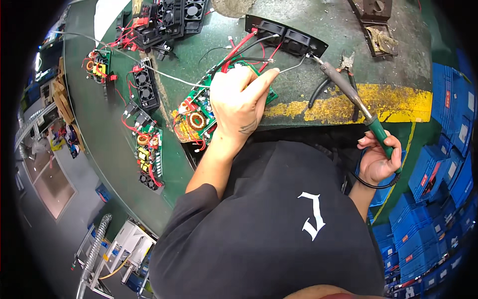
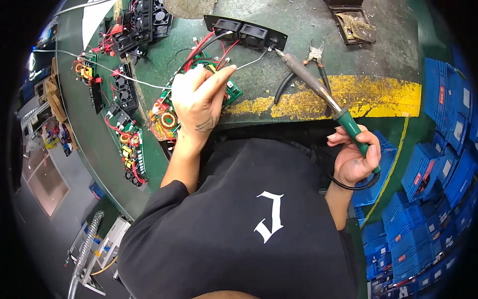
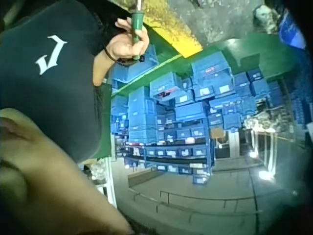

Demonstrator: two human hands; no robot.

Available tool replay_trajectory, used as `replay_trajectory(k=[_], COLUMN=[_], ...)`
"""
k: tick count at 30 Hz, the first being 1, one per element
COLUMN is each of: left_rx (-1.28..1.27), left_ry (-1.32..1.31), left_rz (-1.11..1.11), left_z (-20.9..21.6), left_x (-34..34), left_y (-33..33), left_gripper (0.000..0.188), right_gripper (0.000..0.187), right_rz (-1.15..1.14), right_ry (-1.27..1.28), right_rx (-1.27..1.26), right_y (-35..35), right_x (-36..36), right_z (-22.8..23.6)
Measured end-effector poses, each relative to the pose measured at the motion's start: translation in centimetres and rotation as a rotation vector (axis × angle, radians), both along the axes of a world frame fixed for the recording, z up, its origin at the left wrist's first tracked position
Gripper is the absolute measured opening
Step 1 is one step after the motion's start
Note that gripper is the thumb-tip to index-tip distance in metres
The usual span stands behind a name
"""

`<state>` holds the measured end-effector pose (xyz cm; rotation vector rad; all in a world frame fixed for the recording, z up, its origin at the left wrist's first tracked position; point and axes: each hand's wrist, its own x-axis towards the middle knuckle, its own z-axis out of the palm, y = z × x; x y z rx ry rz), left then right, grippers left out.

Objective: Soldering electronic components and wires onto circuit boards at a factory workstation.

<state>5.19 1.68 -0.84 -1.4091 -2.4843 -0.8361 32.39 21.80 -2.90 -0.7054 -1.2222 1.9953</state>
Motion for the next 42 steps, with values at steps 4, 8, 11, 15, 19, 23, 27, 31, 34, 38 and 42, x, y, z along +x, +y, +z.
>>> replay_trajectory(k=[4,8,11,15,19,23,27,31,34,38,42], left_rx=[0.007,0.036,0.026,0.019,0.015,0.021,0.018,0.014,0.031,0.025,0.007], left_ry=[-0.02,-0.033,-0.036,-0.047,-0.044,-0.061,-0.075,-0.049,-0.054,-0.049,-0.06], left_rz=[-0.009,-0.002,-0.004,-0.011,-0.011,-0.021,-0.033,-0.033,-0.044,-0.037,-0.039], left_z=[-0.37,-0.17,0.05,-0.04,-0.17,-0.07,-0.21,-0.24,-0.42,-0.3,-0.31], left_x=[-0.27,-0.22,-0.3,-0.3,-0.29,-0.29,-0.33,-0.41,-0.45,-0.4,-0.3], left_y=[-0.02,0.04,0.1,0.11,0.13,0.06,-0.12,0.01,0.0,0.07,0.1], left_gripper=[0.029,0.029,0.029,0.029,0.03,0.029,0.029,0.029,0.03,0.03,0.03], right_gripper=[0.043,0.043,0.044,0.043,0.043,0.042,0.043,0.043,0.043,0.043,0.044], right_rz=[0.011,0.02,0.029,0.036,0.037,0.047,0.061,0.062,0.066,0.059,0.061], right_ry=[-0.016,-0.007,-0.01,0.011,-0.001,0.003,-0.003,-0.005,-0.01,-0.01,-0.004], right_rx=[-0.026,-0.044,-0.035,-0.052,-0.061,-0.067,-0.06,-0.051,-0.039,-0.033,-0.019], right_y=[0.32,0.43,0.52,0.61,0.69,0.87,1.06,1.09,1.02,0.85,0.8], right_x=[-0.34,-0.54,-0.55,-0.56,-0.84,-1.04,-0.98,-0.9,-1.01,-0.88,-0.86], right_z=[0.0,-0.11,0.03,0.02,-0.3,-0.17,-0.06,-0.07,0.09,0.16,0.27])
